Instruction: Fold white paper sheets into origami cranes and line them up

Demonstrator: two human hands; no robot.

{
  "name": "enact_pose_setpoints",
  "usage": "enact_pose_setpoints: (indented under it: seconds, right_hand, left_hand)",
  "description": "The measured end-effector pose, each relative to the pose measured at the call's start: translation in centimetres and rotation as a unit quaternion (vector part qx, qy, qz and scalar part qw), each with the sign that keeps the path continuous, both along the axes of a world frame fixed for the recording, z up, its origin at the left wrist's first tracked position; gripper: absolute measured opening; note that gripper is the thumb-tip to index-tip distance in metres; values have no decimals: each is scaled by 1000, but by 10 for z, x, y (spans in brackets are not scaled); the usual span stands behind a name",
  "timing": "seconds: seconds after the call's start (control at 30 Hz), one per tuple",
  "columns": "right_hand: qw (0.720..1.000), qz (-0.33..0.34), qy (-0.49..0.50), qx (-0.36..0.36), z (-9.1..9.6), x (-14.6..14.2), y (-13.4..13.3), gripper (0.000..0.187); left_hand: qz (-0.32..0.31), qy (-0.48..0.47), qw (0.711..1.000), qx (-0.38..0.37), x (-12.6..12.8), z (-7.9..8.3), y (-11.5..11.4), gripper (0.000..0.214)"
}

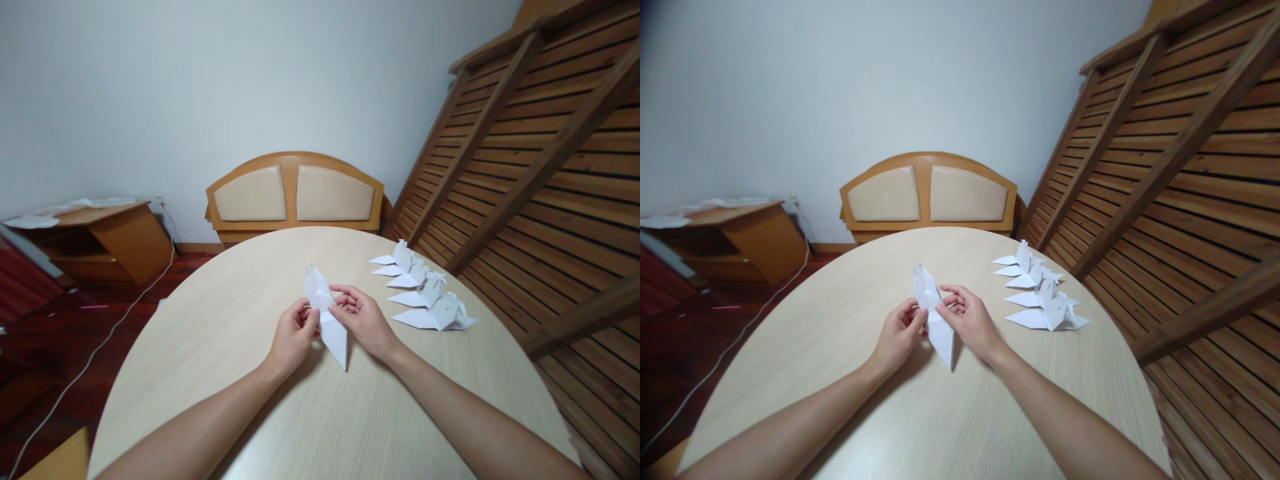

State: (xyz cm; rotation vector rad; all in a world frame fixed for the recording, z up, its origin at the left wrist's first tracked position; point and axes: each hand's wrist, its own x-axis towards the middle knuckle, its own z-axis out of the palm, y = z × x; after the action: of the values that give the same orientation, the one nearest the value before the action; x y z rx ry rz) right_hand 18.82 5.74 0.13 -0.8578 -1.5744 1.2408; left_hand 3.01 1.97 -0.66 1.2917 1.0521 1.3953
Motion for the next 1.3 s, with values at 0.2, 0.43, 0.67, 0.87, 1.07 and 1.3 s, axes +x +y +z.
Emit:
enact_pose_setpoints:
  seconds: [0.2,0.43,0.67,0.87,1.07,1.3]
  right_hand:
    - [998,45,9,-44,1,1,2,34]
    - [999,49,-7,-7,3,2,-2,31]
    - [999,36,5,3,10,6,1,29]
    - [999,0,34,1,11,11,4,29]
    - [998,-18,55,-4,15,11,2,30]
    - [996,-26,85,-14,19,9,1,28]
  left_hand:
    - [-36,58,998,-2,-5,-2,-1,44]
    - [-84,-10,996,-26,2,-4,-2,47]
    - [-169,10,982,-84,0,-9,-5,40]
    - [-196,78,973,-89,-3,-6,-7,33]
    - [-236,107,957,-130,-7,0,-10,36]
    - [-236,90,955,-155,-5,1,-11,43]
